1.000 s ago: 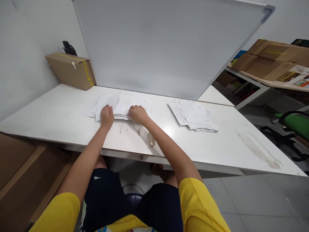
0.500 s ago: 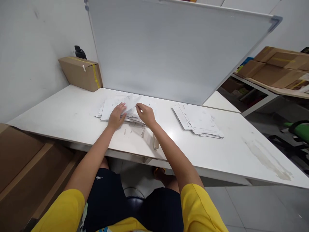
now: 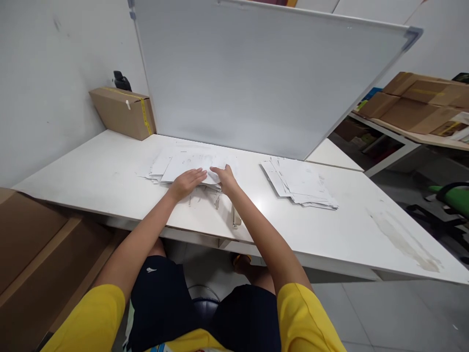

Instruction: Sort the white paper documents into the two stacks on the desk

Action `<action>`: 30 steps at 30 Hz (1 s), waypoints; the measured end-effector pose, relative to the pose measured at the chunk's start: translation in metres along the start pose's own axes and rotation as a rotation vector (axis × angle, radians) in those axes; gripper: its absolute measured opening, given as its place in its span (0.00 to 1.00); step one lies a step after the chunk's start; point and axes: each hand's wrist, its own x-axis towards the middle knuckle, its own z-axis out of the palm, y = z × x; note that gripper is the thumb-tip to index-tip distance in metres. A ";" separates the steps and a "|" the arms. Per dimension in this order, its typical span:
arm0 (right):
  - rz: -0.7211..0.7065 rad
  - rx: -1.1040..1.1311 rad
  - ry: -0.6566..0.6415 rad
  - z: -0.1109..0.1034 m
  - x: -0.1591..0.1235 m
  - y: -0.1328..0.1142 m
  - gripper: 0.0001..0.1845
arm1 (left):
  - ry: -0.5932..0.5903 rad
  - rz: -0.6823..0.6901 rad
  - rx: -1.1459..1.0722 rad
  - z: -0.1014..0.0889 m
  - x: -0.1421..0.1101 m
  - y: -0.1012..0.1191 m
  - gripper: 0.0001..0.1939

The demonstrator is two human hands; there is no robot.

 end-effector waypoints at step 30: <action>-0.303 -0.394 0.408 -0.009 -0.147 0.007 0.13 | 0.715 -0.821 -0.356 -0.027 -0.032 0.045 0.28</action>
